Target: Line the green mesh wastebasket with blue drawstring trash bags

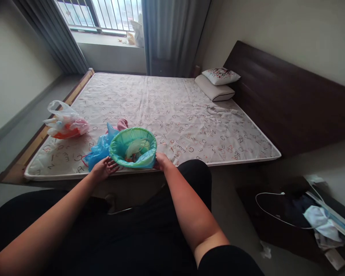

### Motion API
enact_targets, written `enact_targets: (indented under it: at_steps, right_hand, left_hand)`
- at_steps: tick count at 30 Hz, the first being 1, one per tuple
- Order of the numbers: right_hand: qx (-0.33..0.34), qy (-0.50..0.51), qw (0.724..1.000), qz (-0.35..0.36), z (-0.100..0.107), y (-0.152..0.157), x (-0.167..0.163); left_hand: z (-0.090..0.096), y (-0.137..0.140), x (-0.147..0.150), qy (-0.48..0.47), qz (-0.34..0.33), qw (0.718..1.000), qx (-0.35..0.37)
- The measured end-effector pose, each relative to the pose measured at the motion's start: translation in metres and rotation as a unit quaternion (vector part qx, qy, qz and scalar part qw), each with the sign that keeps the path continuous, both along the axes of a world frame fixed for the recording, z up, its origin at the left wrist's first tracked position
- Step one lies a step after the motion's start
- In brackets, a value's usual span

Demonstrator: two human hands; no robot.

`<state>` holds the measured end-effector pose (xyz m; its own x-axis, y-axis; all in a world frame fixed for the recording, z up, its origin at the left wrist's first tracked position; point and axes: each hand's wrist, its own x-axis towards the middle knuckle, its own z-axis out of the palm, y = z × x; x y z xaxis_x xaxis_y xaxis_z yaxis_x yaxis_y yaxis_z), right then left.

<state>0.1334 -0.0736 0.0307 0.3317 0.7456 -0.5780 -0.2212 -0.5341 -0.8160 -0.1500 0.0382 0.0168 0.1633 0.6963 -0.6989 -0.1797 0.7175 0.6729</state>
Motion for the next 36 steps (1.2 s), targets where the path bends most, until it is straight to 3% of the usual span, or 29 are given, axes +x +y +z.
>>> enact_targets:
  at_steps: [3, 7, 10, 13, 17, 19, 22, 24, 27, 30, 31, 33, 36]
  right_hand:
    - [-0.024, 0.057, 0.998, -0.021, 0.007, -0.003, 0.005]
    - [0.003, 0.047, 0.998, -0.041, 0.018, -0.003, 0.019]
    - [-0.030, -0.005, 0.999, 0.015, 0.021, -0.007, 0.026]
    - [-0.063, -0.026, 0.991, 0.111, 0.019, -0.013, 0.031]
    - [-0.020, 0.003, 0.985, 0.171, 0.016, -0.016, 0.033]
    - [-0.007, -0.002, 0.991, 0.135, 0.015, -0.013, 0.035]
    - [0.015, -0.017, 1.000, 0.003, 0.016, -0.004, 0.039]
    - [0.050, -0.091, 0.991, -0.085, 0.017, 0.000, 0.044]
    - [0.116, -0.289, 0.937, -0.158, 0.018, 0.003, 0.050]
    - [0.169, -0.388, 0.895, -0.142, 0.016, 0.003, 0.051]
    - [0.178, -0.397, 0.892, -0.124, 0.014, 0.004, 0.050]
    - [0.179, -0.405, 0.892, -0.091, 0.011, 0.005, 0.048]
    - [0.152, -0.429, 0.888, -0.060, 0.010, 0.007, 0.047]
  left_hand:
    - [0.005, -0.002, 0.004, 0.006, -0.012, 1.000, 0.007]
    - [0.006, -0.007, 0.009, 0.059, -0.002, 0.995, 0.076]
    - [0.008, -0.007, 0.010, 0.057, 0.012, 0.992, 0.113]
    - [0.010, -0.002, 0.008, 0.048, 0.012, 0.993, 0.106]
    - [0.008, 0.005, 0.006, 0.002, -0.024, 0.991, 0.134]
    - [0.007, 0.007, 0.005, -0.007, -0.028, 0.987, 0.157]
    - [0.009, 0.007, 0.006, 0.003, -0.043, 0.984, 0.171]
    - [0.013, 0.001, 0.009, 0.013, -0.078, 0.981, 0.180]
    - [0.021, -0.016, 0.017, 0.064, -0.210, 0.948, 0.232]
    - [0.025, -0.033, 0.024, 0.121, -0.336, 0.891, 0.281]
    - [0.025, -0.036, 0.025, 0.129, -0.350, 0.889, 0.266]
    - [0.022, -0.036, 0.024, 0.133, -0.333, 0.915, 0.187]
    - [0.016, -0.024, 0.019, 0.124, -0.227, 0.962, 0.082]
